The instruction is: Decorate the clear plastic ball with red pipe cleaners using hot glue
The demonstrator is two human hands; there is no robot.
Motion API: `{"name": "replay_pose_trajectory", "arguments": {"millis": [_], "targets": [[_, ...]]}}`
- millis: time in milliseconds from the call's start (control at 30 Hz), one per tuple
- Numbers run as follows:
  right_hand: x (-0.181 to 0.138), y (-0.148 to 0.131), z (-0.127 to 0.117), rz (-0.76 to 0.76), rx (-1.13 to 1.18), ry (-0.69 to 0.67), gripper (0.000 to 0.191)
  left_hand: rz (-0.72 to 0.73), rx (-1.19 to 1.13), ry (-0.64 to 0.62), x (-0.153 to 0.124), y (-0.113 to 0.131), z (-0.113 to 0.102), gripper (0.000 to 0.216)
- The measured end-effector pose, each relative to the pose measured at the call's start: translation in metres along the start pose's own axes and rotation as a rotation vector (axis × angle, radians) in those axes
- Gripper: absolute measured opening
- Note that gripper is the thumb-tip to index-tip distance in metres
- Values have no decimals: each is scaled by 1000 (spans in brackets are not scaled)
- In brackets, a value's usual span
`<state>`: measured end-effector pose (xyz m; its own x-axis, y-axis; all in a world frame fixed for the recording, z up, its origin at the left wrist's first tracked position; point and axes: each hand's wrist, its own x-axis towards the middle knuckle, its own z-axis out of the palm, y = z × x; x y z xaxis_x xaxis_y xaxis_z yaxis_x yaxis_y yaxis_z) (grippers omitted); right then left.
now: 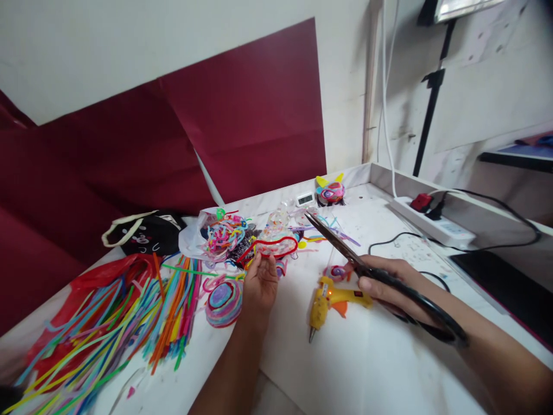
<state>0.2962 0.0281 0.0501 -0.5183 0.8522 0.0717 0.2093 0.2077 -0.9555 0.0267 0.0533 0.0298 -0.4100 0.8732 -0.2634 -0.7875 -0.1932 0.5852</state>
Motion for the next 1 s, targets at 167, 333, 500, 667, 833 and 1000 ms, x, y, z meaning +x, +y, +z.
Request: {"name": "replay_pose_trajectory", "arguments": {"millis": [167,333,500,667,833,1000], "targets": [[3,6,-3,-45,-341,197,42,-12,-14,-9,-2,-1,0,29],[8,22,-9,-12,-677,378,45,-25,-29,-7,-2,-2,-1,30],[13,32,-22,69,-959,545,44,-58,-39,-26,-2,-4,-1,33],[10,36,-41,295,-1149,575,41,-96,-64,-40,-1,-8,0,34],[12,44,-55,490,-1163,572,45,-133,-78,-56,2,-13,-3,34],[24,57,-60,570,-1114,499,53,-151,-91,-71,5,-15,-8,34]]}}
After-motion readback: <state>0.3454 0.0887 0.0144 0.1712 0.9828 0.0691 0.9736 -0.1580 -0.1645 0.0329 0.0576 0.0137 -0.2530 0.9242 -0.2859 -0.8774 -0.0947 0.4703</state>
